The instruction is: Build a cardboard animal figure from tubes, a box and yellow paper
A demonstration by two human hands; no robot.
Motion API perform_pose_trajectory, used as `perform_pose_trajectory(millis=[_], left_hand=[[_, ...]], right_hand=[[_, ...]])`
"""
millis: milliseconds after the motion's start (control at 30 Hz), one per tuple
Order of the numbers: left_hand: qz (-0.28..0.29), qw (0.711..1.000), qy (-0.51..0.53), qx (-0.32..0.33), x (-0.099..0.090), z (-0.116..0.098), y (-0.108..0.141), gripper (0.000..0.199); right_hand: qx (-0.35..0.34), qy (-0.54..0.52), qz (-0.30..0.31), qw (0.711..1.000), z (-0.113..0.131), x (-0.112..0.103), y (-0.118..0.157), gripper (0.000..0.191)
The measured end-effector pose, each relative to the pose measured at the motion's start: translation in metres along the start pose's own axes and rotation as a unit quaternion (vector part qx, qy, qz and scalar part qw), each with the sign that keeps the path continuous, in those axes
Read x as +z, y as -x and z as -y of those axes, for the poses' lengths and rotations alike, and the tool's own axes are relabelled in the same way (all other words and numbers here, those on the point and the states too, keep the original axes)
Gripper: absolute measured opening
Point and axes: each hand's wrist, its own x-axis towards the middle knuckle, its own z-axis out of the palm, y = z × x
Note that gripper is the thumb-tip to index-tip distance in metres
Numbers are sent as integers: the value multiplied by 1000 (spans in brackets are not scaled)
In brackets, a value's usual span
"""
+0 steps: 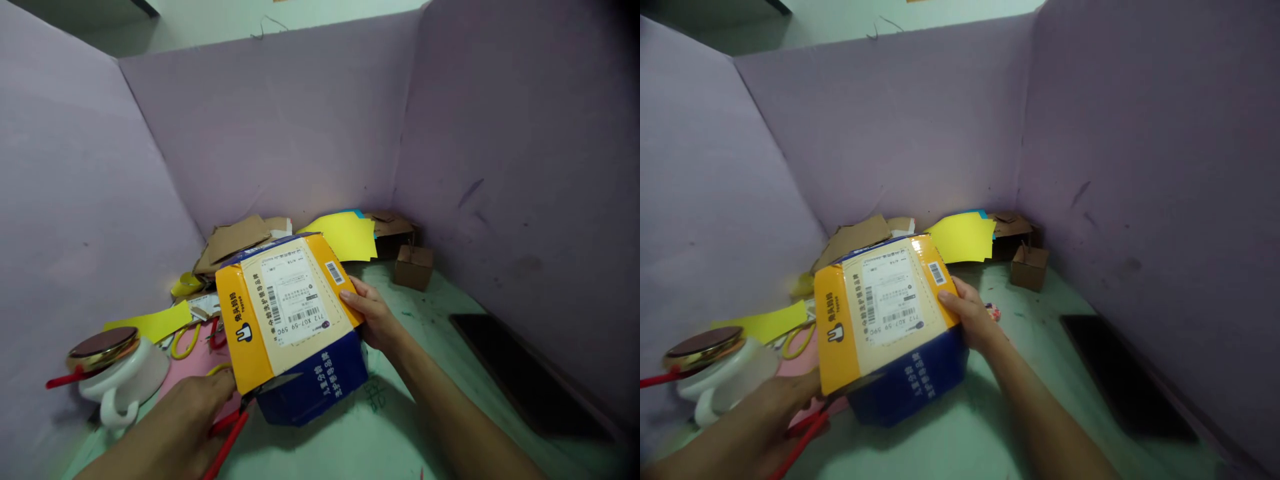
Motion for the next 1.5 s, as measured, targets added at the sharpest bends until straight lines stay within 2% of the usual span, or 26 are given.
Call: perform_pose_trajectory(millis=[133, 333, 533, 633, 767, 933, 1067, 1200, 1333, 1500], left_hand=[[15, 1000, 10, 13, 5, 5, 1, 31], [-20, 998, -33, 41, 18, 13, 5, 22], [-83, 983, -146, 75, 24, 30, 9, 19], [-90, 982, -125, 109, 19, 31, 5, 22], [-125, 981, -79, 122, 18, 18, -6, 35], [-84, 989, -78, 95, 21, 1, -8, 39], [-55, 989, -125, 58, 15, 0, -6, 34], [-61, 989, -114, 65, 16, 5, -5, 27], [-77, 985, -133, 76, 19, 11, -3, 28], [-38, 983, -151, 98, 12, 13, -2, 29]], right_hand=[[-4, 2, 3, 1000, -1, 1, 1, 31], [-19, 12, -2, 1000, -1, 2, 2, 34], [-13, 23, -3, 1000, -4, -1, 2, 34], [-4, 19, 4, 1000, -4, 0, 2, 36], [-10, 36, 20, 999, -4, 1, 4, 36], [-46, 88, 10, 995, -8, 2, 7, 28], [-52, 101, -3, 993, -10, 2, 8, 26], [-52, 79, 0, 996, -11, 4, 7, 24], [-51, 69, 3, 996, -11, 5, 7, 25], [-74, 91, 2, 993, -13, 6, 10, 25]])
